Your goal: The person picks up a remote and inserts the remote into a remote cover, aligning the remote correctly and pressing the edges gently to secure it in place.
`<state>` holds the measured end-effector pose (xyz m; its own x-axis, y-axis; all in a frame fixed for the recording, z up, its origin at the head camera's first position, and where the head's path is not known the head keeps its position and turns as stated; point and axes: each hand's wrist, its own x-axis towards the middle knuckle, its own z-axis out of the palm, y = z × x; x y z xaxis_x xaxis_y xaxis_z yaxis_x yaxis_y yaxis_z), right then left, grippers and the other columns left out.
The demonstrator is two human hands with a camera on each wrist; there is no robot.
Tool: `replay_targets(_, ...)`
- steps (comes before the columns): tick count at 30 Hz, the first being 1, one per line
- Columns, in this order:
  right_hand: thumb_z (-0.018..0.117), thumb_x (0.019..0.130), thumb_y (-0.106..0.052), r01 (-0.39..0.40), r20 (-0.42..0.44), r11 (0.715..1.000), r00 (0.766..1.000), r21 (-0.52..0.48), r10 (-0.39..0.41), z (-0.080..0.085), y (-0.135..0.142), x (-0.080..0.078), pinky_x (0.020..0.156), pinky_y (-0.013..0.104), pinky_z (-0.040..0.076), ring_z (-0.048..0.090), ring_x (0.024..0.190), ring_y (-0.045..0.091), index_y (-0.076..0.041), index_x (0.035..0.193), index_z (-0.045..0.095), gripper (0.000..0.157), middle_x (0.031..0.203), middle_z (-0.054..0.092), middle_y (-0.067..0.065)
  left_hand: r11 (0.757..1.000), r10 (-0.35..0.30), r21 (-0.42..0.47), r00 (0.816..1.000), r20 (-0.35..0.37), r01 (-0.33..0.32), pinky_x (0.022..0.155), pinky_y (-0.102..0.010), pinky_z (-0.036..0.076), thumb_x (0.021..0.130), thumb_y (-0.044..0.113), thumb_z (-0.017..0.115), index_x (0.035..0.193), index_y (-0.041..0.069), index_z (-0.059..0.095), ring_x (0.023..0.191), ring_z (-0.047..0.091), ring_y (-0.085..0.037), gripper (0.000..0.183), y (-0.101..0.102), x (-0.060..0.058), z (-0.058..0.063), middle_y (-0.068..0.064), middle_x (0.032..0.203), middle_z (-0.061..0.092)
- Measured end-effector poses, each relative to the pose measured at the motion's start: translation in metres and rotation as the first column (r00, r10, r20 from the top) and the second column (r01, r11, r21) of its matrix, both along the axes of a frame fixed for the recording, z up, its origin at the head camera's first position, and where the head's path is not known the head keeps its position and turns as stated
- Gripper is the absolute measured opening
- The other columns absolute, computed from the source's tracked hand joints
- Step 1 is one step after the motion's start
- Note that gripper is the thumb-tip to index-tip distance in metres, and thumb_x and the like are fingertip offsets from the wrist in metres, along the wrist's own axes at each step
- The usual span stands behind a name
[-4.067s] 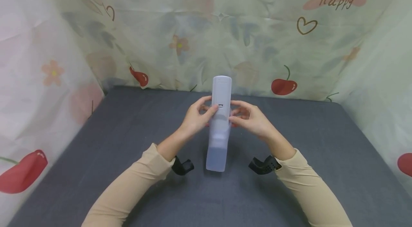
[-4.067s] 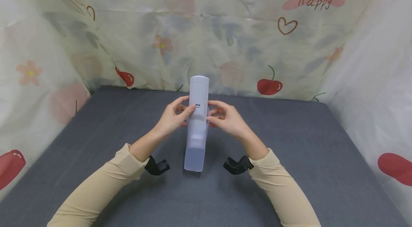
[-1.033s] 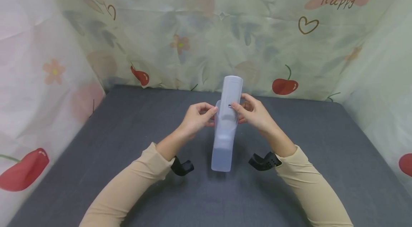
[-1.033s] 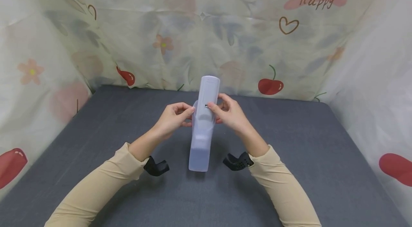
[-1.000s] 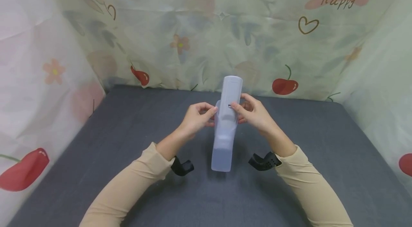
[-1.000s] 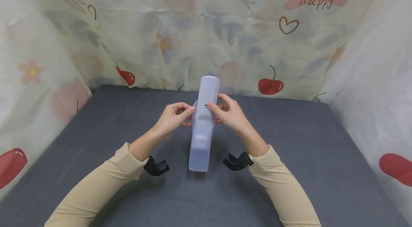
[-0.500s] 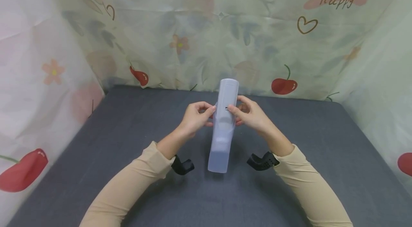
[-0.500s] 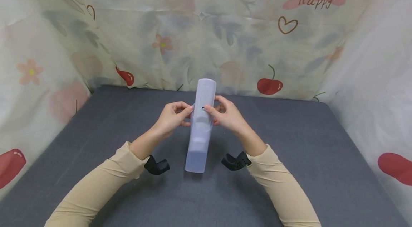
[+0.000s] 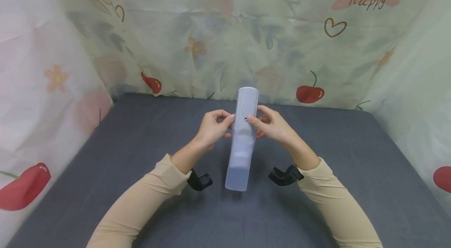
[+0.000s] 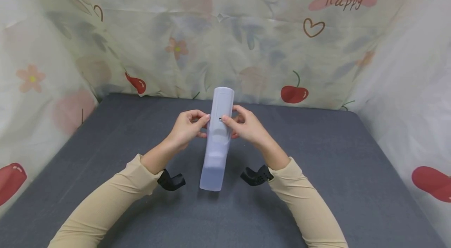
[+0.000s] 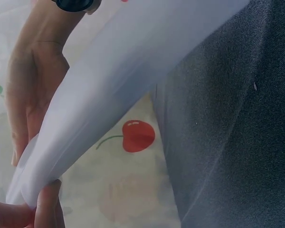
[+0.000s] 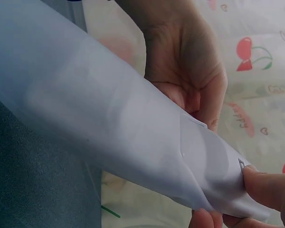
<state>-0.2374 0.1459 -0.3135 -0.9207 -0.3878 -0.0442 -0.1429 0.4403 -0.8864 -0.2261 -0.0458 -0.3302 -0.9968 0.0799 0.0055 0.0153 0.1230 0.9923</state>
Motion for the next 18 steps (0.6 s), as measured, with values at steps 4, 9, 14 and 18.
replay_targets(4,0.051,0.096,-0.030,-0.003,0.001,1.000,1.000,0.012,0.003,-0.0003,-0.0003,0.0004,0.068,0.033,0.055,0.062,0.069,0.013,-0.006,0.135,0.040,0.047,0.108,0.063,0.027,1.000,0.004,-0.006,1.000,-0.002,-0.004,0.060,-0.027,0.057,0.094,0.014,0.056,0.096,-0.004,0.063,0.070,0.060,-0.011,0.019,0.0001,-0.0007,-0.0009,-0.013,0.093,0.059)
replay_targets(9,0.051,0.096,-0.029,0.002,-0.018,1.000,1.000,0.013,-0.001,0.0001,-0.0008,0.0016,0.068,0.035,0.055,0.062,0.070,0.014,-0.005,0.135,0.041,0.047,0.108,0.063,0.027,1.000,-0.004,-0.018,1.000,-0.001,0.004,0.063,-0.029,0.058,0.094,0.016,0.055,0.098,-0.003,0.063,0.074,0.061,-0.013,0.020,0.0000,-0.0010,-0.0011,-0.014,0.097,0.060)
replay_targets(14,0.053,0.096,-0.030,0.050,-0.051,0.999,0.997,-0.003,-0.050,0.0040,-0.0018,0.0048,0.076,0.042,0.056,0.064,0.078,0.019,-0.007,0.134,0.043,0.045,0.109,0.062,0.025,0.999,-0.042,-0.020,0.999,0.003,0.042,0.072,-0.033,0.058,0.095,0.018,0.054,0.101,-0.002,0.062,0.085,0.063,-0.018,0.023,-0.0006,-0.0014,0.0012,-0.016,0.104,0.061)
replay_targets(18,0.054,0.095,-0.031,0.063,-0.054,0.998,0.997,-0.014,-0.064,0.0051,-0.0020,0.0053,0.080,0.046,0.055,0.064,0.083,0.020,-0.008,0.133,0.044,0.046,0.111,0.061,0.025,0.997,-0.077,-0.027,0.997,-0.003,0.077,0.077,-0.037,0.057,0.096,0.022,0.053,0.112,0.000,0.056,0.092,0.064,-0.025,0.027,-0.0017,-0.0009,0.0031,-0.019,0.111,0.061)
